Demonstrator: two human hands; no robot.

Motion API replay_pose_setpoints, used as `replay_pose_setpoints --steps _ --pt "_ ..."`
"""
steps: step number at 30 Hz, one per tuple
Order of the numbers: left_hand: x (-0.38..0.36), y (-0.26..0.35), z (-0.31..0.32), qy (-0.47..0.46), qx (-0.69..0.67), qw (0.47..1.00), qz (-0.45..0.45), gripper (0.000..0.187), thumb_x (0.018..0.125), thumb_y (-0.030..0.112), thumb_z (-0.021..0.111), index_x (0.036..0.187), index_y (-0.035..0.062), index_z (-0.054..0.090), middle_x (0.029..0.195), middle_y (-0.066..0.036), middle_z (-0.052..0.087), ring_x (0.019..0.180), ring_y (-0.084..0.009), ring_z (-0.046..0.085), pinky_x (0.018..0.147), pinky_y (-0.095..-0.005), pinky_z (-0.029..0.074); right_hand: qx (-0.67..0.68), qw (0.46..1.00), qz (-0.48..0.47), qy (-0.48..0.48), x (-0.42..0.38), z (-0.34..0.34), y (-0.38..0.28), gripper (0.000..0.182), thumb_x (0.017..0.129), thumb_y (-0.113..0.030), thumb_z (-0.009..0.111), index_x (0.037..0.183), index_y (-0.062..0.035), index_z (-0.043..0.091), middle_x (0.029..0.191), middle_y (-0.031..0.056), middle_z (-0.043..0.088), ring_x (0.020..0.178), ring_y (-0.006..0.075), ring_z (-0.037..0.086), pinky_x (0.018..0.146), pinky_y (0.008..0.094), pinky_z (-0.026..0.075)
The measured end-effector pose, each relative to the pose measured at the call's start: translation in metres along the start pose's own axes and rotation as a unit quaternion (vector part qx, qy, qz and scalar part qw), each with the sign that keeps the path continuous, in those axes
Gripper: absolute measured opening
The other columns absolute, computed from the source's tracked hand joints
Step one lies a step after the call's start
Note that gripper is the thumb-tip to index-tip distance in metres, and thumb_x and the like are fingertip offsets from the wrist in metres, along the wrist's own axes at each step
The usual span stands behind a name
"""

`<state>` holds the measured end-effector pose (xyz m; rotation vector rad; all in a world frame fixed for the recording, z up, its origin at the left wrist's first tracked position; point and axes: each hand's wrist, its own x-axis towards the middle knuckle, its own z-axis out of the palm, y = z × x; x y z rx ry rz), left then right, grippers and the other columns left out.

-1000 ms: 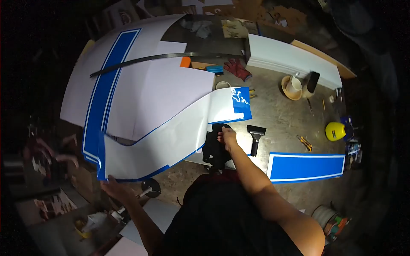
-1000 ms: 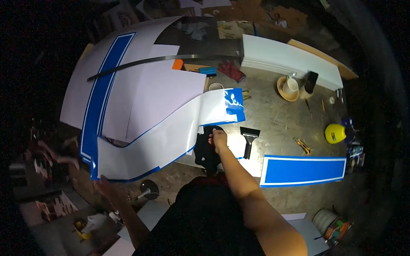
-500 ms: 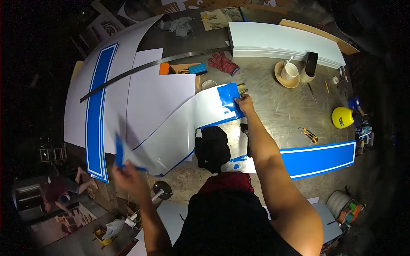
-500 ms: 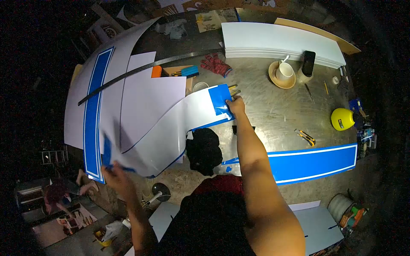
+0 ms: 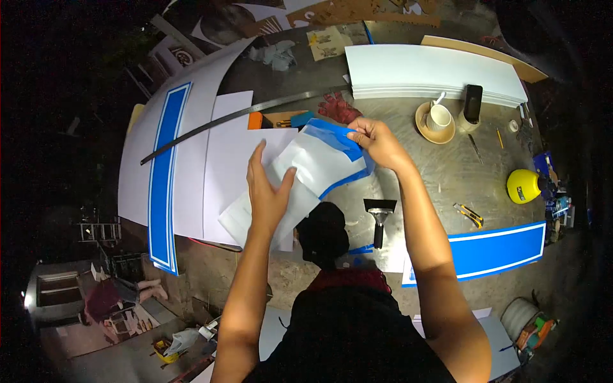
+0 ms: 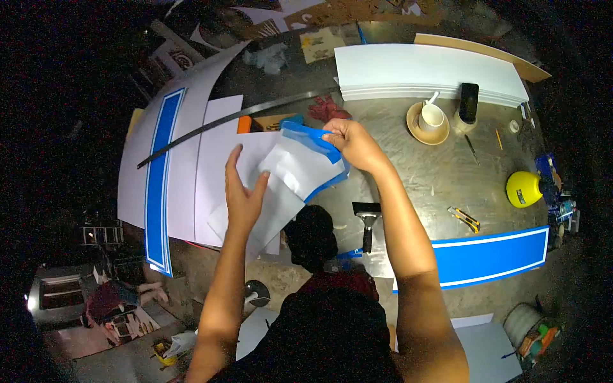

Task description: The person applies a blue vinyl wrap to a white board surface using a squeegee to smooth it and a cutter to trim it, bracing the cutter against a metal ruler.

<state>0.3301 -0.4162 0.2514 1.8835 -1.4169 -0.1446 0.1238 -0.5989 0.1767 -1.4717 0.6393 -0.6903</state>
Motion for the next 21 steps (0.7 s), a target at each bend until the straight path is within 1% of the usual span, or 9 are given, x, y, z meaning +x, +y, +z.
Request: replay_pose_setpoints --steps 4,5,6,8,9,12,14,15,21 --pt "0.045 0.0 0.006 -0.053 -0.043 0.997 0.033 0.069 0.091 0.022 0.073 0.149 0.0054 0.04 0.145 -0.022 0.05 0.135 -0.0412 0.043 0.111 -0.0472 0.037 0.072 0.994 -0.004 -0.088 0.001 -0.005 -0.065 0.01 0.1 -0.005 0.061 0.108 0.0005 0.064 0.088 -0.0002 0.069 0.078 0.0039 0.059 0.071 0.0208 0.049" --pt "0.048 0.004 0.006 -0.048 -0.026 0.998 0.038 0.052 0.094 0.026 0.07 0.139 0.004 0.053 0.132 -0.019 0.061 0.121 -0.0334 0.056 0.103 -0.0421 0.044 0.071 0.993 -0.026 -0.089 0.002 -0.006 -0.072 0.011 0.1 -0.005 0.061 0.109 -0.0002 0.064 0.089 0.001 0.071 0.078 0.0036 0.06 0.07 0.0199 0.049" --pt "0.051 0.01 0.002 -0.043 -0.021 0.998 0.043 0.052 0.094 0.026 0.07 0.139 0.004 0.053 0.132 -0.019 0.061 0.121 -0.0334 0.056 0.103 -0.0421 0.044 0.073 0.993 -0.035 -0.091 0.005 -0.007 -0.076 0.011 0.1 -0.005 0.061 0.109 -0.0002 0.064 0.089 0.001 0.071 0.078 0.0036 0.06 0.07 0.0199 0.049" --pt "0.052 0.019 -0.002 -0.136 -0.189 0.964 -0.132 0.036 0.098 0.027 0.067 0.122 0.0008 0.065 0.11 -0.013 0.07 0.101 -0.0216 0.063 0.092 -0.035 0.049 0.068 0.994 -0.037 -0.075 0.007 -0.008 -0.081 0.014 0.096 -0.001 0.064 0.11 0.0003 0.062 0.09 0.0046 0.071 0.079 0.0078 0.064 0.069 0.0244 0.052" --pt "0.049 0.019 0.001 -0.103 -0.203 0.966 -0.119 0.03 0.101 0.027 0.063 0.111 -0.0008 0.069 0.095 -0.008 0.072 0.088 -0.0139 0.063 0.083 -0.0307 0.05 0.072 0.994 -0.041 -0.075 0.004 -0.006 -0.088 0.014 0.096 -0.001 0.064 0.11 0.0003 0.062 0.09 0.0046 0.071 0.079 0.0078 0.064 0.069 0.0244 0.052" --pt "0.044 0.019 0.007 -0.054 -0.19 0.975 -0.1 0.029 0.101 0.025 0.062 0.113 -0.0008 0.069 0.097 -0.009 0.072 0.09 -0.0145 0.063 0.084 -0.0306 0.05 -0.099 0.991 -0.071 0.054 -0.009 0.007 -0.105 0.017 0.09 0.001 0.066 0.106 -0.0018 0.064 0.093 0.0076 0.068 0.083 0.0171 0.064 0.073 0.0309 0.052" --pt "0.042 0.021 0.009 -0.04 -0.173 0.979 -0.104 0.028 0.101 0.023 0.061 0.114 -0.001 0.069 0.097 -0.009 0.072 0.09 -0.0142 0.063 0.083 -0.0302 0.05 -0.328 0.838 -0.358 0.248 -0.017 0.02 -0.111 0.019 0.083 0.002 0.066 0.101 -0.0035 0.065 0.096 0.0115 0.062 0.091 0.0285 0.06 0.08 0.0379 0.051" --pt "0.041 0.024 0.01 -0.026 -0.161 0.98 -0.11 0.028 0.101 0.022 0.061 0.115 -0.0013 0.068 0.097 -0.009 0.072 0.089 -0.014 0.063 0.083 -0.0298 0.05 -0.306 0.835 -0.387 0.244 -0.026 0.031 -0.118 0.02 0.079 0.002 0.066 0.098 -0.0032 0.066 0.099 0.0134 0.059 0.095 0.0337 0.056 0.084 0.0412 0.049" --pt "0.034 0.064 0.005 -0.033 -0.163 0.98 -0.114 0.026 0.1 0.017 0.062 0.118 -0.0013 0.068 0.1 -0.01 0.073 0.091 -0.0141 0.065 0.085 -0.0293 0.05 -0.224 0.875 -0.375 0.21 -0.025 0.069 -0.106 0.023 0.08 0.0 0.07 0.103 0.0007 0.067 0.103 0.0139 0.063 0.097 0.0331 0.059 0.085 0.0415 0.051"
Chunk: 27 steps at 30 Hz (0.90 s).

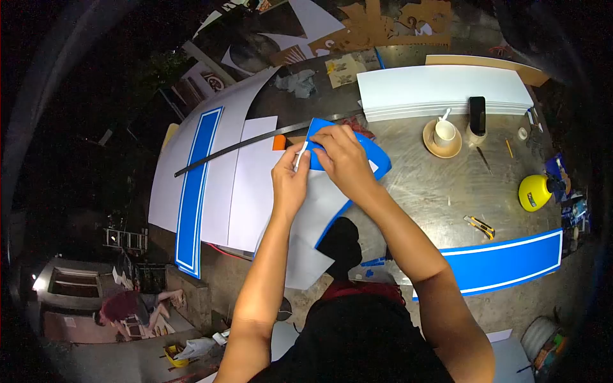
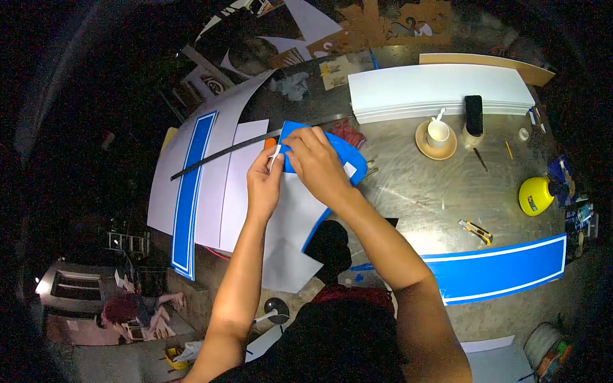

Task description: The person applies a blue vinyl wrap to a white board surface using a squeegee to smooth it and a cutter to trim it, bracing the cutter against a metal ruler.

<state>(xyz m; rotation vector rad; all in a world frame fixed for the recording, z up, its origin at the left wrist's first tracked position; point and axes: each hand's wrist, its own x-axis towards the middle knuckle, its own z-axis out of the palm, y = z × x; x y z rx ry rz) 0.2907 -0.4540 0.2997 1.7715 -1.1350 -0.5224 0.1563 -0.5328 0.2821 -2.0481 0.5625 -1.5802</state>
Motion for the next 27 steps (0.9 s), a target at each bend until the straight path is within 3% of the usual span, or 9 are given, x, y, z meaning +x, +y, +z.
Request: replay_pose_setpoints --steps 3,8,16,19,27 --pt "-0.007 0.007 0.009 0.006 -0.01 0.997 0.077 0.026 0.101 0.015 0.062 0.119 -0.0015 0.068 0.097 -0.009 0.073 0.088 -0.0131 0.064 0.081 -0.0285 0.051 0.0 1.0 0.014 0.022 0.0 -0.005 0.0 0.026 0.079 0.0 0.073 0.104 0.0012 0.068 0.103 0.0137 0.064 0.096 0.0329 0.061 0.084 0.0411 0.051" --pt "-0.014 0.02 0.017 0.006 -0.016 0.997 0.069 0.023 0.101 0.014 0.062 0.116 -0.0011 0.069 0.095 -0.006 0.074 0.085 -0.0113 0.066 0.075 -0.0285 0.052 0.004 0.999 0.01 0.031 0.003 -0.022 -0.007 0.027 0.077 0.0 0.075 0.104 0.001 0.068 0.104 0.0135 0.065 0.097 0.0334 0.061 0.084 0.0418 0.052" --pt "-0.022 0.066 0.02 0.035 0.083 0.977 0.193 0.017 0.097 0.009 0.064 0.11 -0.0008 0.07 0.091 -0.016 0.074 0.079 -0.0237 0.071 0.074 -0.0335 0.054 0.014 0.998 -0.003 0.055 0.012 -0.048 -0.019 0.019 0.078 -0.003 0.076 0.096 0.0002 0.071 0.096 0.0132 0.069 0.09 0.0327 0.064 0.078 0.0408 0.054" --pt "-0.023 0.07 0.02 0.026 0.084 0.972 0.219 0.017 0.096 0.007 0.065 0.11 -0.0003 0.07 0.09 -0.016 0.074 0.081 -0.0255 0.072 0.074 -0.0347 0.054 0.002 0.998 -0.02 0.059 0.016 -0.06 -0.023 0.018 0.077 -0.001 0.077 0.094 -0.0001 0.073 0.095 0.0113 0.071 0.085 0.0284 0.068 0.073 0.0358 0.055" --pt "-0.026 0.07 0.023 0.02 0.087 0.966 0.242 0.015 0.093 0.006 0.067 0.106 -0.0001 0.071 0.087 -0.016 0.073 0.077 -0.0273 0.071 0.07 -0.0373 0.052 -0.065 0.996 -0.051 0.036 0.018 -0.074 -0.035 0.014 0.078 -0.005 0.076 0.09 -0.0011 0.071 0.092 0.0113 0.069 0.086 0.0302 0.065 0.074 0.0378 0.054"
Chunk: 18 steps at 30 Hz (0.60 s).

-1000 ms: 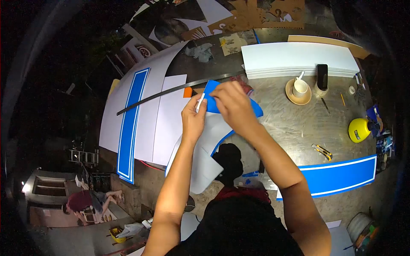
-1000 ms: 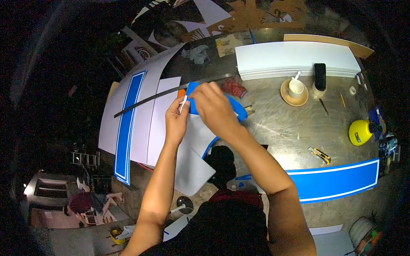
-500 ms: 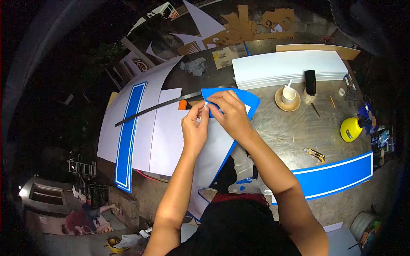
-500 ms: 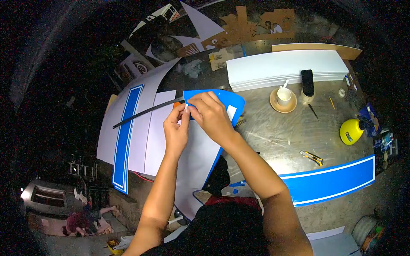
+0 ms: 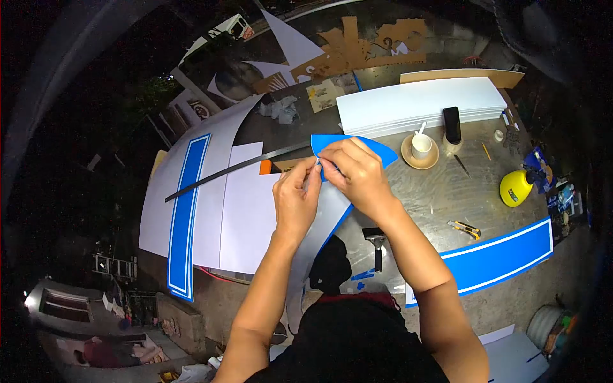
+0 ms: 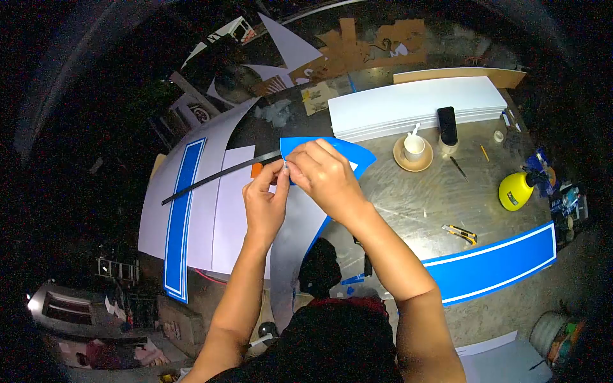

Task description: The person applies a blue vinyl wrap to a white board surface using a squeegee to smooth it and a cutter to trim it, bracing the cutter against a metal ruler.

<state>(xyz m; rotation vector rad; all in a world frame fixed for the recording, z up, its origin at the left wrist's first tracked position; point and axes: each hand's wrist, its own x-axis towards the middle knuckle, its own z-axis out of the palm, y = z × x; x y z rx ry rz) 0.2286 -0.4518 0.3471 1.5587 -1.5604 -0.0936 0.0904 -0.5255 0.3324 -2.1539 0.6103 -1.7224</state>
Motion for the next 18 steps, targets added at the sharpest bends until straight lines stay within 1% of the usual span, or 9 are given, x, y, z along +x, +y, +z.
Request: replay_pose_setpoints --steps 2,4,8,11,14,17,18 --pt "0.0 -0.001 0.0 0.004 -0.002 1.0 0.016 0.015 0.093 0.006 0.067 0.106 -0.0003 0.071 0.087 -0.016 0.073 0.077 -0.0278 0.071 0.07 -0.0375 0.052 -0.009 1.0 -0.001 0.004 0.001 -0.001 0.0 0.013 0.078 -0.005 0.076 0.089 -0.0015 0.071 0.091 0.0111 0.069 0.085 0.0299 0.065 0.074 0.0376 0.054" --pt "0.0 0.002 -0.001 -0.012 -0.007 1.0 0.0 0.014 0.094 0.007 0.066 0.104 -0.0004 0.07 0.087 -0.016 0.073 0.077 -0.028 0.07 0.071 -0.0374 0.052 0.004 1.0 0.022 0.002 0.0 -0.001 0.001 0.013 0.077 -0.005 0.076 0.089 -0.0021 0.071 0.091 0.0106 0.069 0.085 0.0296 0.065 0.073 0.0378 0.054" --pt "0.0 0.001 -0.001 -0.011 -0.038 0.999 0.0 0.013 0.094 0.007 0.066 0.103 -0.0006 0.07 0.088 -0.016 0.073 0.078 -0.0276 0.071 0.071 -0.0376 0.052 0.016 0.999 0.047 0.001 0.001 -0.002 0.001 0.013 0.077 -0.004 0.077 0.088 -0.0026 0.071 0.091 0.0102 0.069 0.084 0.0299 0.065 0.073 0.038 0.054" --pt "-0.001 -0.006 -0.002 -0.018 -0.04 0.999 0.003 0.014 0.094 0.007 0.066 0.105 -0.0009 0.07 0.09 -0.016 0.074 0.079 -0.0278 0.071 0.071 -0.0374 0.053 0.028 0.998 0.049 -0.007 0.003 -0.002 -0.003 0.014 0.076 -0.004 0.077 0.089 -0.0024 0.072 0.09 0.0107 0.07 0.084 0.03 0.066 0.073 0.0375 0.054" --pt "-0.001 -0.008 -0.001 -0.008 -0.071 0.997 0.0 0.017 0.093 0.005 0.066 0.109 -0.0013 0.069 0.092 -0.016 0.074 0.081 -0.027 0.072 0.073 -0.0365 0.054 0.03 0.998 0.059 -0.009 0.004 0.0 -0.005 0.014 0.077 -0.002 0.077 0.089 -0.0021 0.072 0.09 0.0112 0.07 0.085 0.0297 0.066 0.073 0.0372 0.055" --pt "-0.002 -0.01 -0.001 -0.012 -0.081 0.996 -0.018 0.02 0.092 0.003 0.067 0.112 -0.0017 0.068 0.094 -0.016 0.075 0.083 -0.026 0.072 0.076 -0.0356 0.055 0.039 0.997 0.064 -0.004 0.002 0.002 -0.002 0.014 0.076 -0.001 0.078 0.09 -0.0017 0.073 0.091 0.0115 0.071 0.085 0.0295 0.067 0.074 0.037 0.055" --pt "-0.002 -0.013 0.001 -0.005 -0.077 0.997 -0.003 0.02 0.093 0.004 0.067 0.112 -0.0018 0.068 0.093 -0.013 0.075 0.08 -0.0189 0.071 0.07 -0.0307 0.054 0.041 0.997 0.071 -0.006 0.002 0.001 -0.001 0.015 0.076 -0.001 0.078 0.09 -0.0016 0.073 0.092 0.0115 0.071 0.085 0.0295 0.067 0.074 0.0369 0.055"
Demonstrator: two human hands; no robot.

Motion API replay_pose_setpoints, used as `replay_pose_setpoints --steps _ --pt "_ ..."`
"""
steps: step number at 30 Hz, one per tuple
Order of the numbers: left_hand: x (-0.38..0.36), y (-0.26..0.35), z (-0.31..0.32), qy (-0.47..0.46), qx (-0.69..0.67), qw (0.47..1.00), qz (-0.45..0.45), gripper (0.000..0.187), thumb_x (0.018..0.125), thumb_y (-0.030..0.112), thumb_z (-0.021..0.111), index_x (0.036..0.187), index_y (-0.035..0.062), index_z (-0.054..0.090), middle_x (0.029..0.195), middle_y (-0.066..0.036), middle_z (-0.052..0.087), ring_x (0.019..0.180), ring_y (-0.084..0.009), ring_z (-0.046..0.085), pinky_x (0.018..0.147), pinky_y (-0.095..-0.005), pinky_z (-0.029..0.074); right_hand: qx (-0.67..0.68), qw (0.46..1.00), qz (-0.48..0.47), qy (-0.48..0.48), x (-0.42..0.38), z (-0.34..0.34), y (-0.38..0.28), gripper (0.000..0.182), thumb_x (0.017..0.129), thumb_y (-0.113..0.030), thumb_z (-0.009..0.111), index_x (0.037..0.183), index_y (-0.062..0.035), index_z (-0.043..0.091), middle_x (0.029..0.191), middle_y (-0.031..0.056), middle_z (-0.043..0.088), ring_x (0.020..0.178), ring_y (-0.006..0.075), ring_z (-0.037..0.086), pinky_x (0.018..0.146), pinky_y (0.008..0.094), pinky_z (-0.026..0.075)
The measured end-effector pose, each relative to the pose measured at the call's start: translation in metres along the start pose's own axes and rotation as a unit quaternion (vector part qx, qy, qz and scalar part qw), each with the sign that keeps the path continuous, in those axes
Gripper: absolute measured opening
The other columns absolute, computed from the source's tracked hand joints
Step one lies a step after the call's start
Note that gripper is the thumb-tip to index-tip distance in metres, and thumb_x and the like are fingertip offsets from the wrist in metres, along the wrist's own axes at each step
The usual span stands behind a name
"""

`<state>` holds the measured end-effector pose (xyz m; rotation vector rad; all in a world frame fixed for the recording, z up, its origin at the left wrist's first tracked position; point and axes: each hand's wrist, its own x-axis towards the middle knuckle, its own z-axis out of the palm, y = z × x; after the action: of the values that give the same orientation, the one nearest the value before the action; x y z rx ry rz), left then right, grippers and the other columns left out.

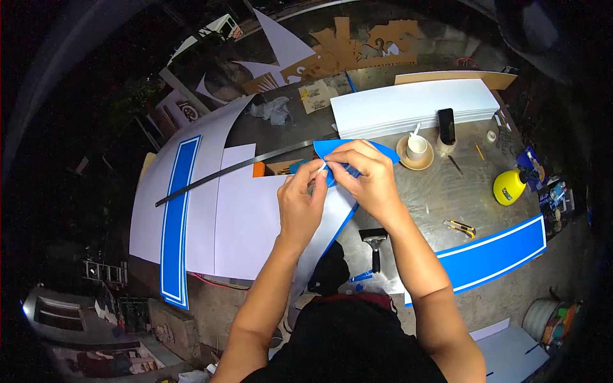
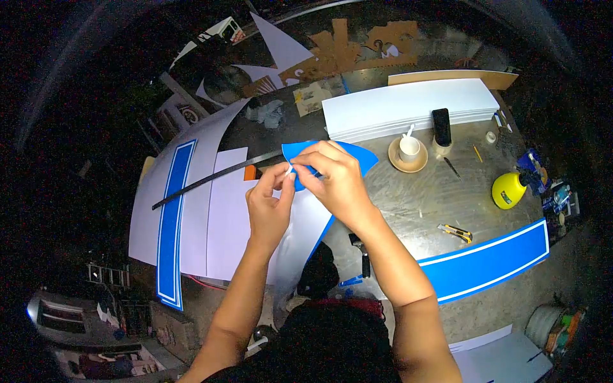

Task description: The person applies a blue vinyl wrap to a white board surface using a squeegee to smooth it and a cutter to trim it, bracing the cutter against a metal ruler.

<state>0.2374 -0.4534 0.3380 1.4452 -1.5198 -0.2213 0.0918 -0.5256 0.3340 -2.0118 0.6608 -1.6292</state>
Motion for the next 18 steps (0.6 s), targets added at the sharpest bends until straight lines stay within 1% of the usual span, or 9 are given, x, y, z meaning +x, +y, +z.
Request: replay_pose_setpoints --steps 1,5,7,11,13,17,18 --pt "0.0003 -0.0013 0.0005 0.006 0.005 1.0 0.015 0.02 0.094 0.005 0.067 0.113 -0.0019 0.069 0.091 -0.01 0.075 0.077 -0.0119 0.069 0.064 -0.0259 0.053 0.002 1.0 0.007 -0.002 -0.0002 -0.0005 0.0007 0.015 0.076 -0.001 0.078 0.09 -0.0015 0.073 0.092 0.0115 0.071 0.085 0.0295 0.067 0.074 0.0368 0.054" --pt "-0.0006 0.0019 0.0001 -0.001 0.009 1.0 0.014 0.02 0.094 0.004 0.067 0.113 -0.0021 0.069 0.093 -0.01 0.076 0.078 -0.0115 0.069 0.063 -0.0254 0.053 0.006 1.0 0.014 0.0 -0.0004 -0.002 0.0003 0.016 0.076 0.0 0.078 0.09 -0.0015 0.073 0.092 0.0115 0.071 0.084 0.0296 0.067 0.074 0.0363 0.054" --pt "-0.0014 -0.0014 0.0025 0.003 -0.004 1.0 0.014 0.021 0.094 0.004 0.067 0.113 -0.0021 0.07 0.094 -0.01 0.076 0.077 -0.0115 0.069 0.062 -0.0249 0.053 -0.007 1.0 -0.011 0.004 0.0011 -0.0033 -0.004 0.016 0.075 0.001 0.078 0.09 -0.0017 0.073 0.091 0.0113 0.071 0.084 0.0295 0.067 0.073 0.0361 0.054" --pt "-0.0015 -0.0036 0.0051 0.005 0.007 1.0 0.026 0.021 0.093 0.004 0.068 0.114 -0.0022 0.07 0.095 -0.011 0.076 0.077 -0.0114 0.069 0.062 -0.0247 0.053 -0.016 1.0 -0.018 0.007 -0.0004 -0.0035 -0.0008 0.016 0.075 0.001 0.078 0.09 -0.0016 0.072 0.091 0.0112 0.071 0.083 0.0294 0.067 0.073 0.0361 0.054" --pt "-0.0021 -0.0022 0.0057 -0.001 0.009 1.0 0.002 0.022 0.093 0.003 0.068 0.114 -0.0024 0.07 0.096 -0.011 0.076 0.078 -0.0112 0.069 0.063 -0.0248 0.053 -0.016 1.0 0.005 0.008 -0.0014 -0.0031 0.0016 0.016 0.074 0.001 0.078 0.089 -0.0011 0.071 0.09 0.011 0.07 0.083 0.0296 0.067 0.072 0.0362 0.054" --pt "-0.0018 -0.0045 0.0081 0.0 0.008 1.0 0.01 0.022 0.093 0.003 0.069 0.114 -0.0028 0.07 0.095 -0.012 0.076 0.08 -0.0113 0.069 0.063 -0.0251 0.054 -0.003 0.999 0.033 0.014 -0.0004 -0.0041 0.0023 0.015 0.076 0.001 0.076 0.089 -0.0006 0.07 0.09 0.0113 0.07 0.082 0.0268 0.068 0.073 0.0342 0.054" --pt "-0.0012 -0.005 0.0075 -0.004 0.001 1.0 0.003 0.022 0.094 0.004 0.068 0.114 -0.003 0.069 0.096 -0.011 0.075 0.08 -0.0109 0.069 0.064 -0.0249 0.053 0.022 0.995 0.086 0.034 -0.0013 -0.0037 0.0023 0.013 0.077 0.001 0.075 0.089 -0.0004 0.07 0.09 0.0111 0.07 0.081 0.024 0.068 0.073 0.0328 0.054"
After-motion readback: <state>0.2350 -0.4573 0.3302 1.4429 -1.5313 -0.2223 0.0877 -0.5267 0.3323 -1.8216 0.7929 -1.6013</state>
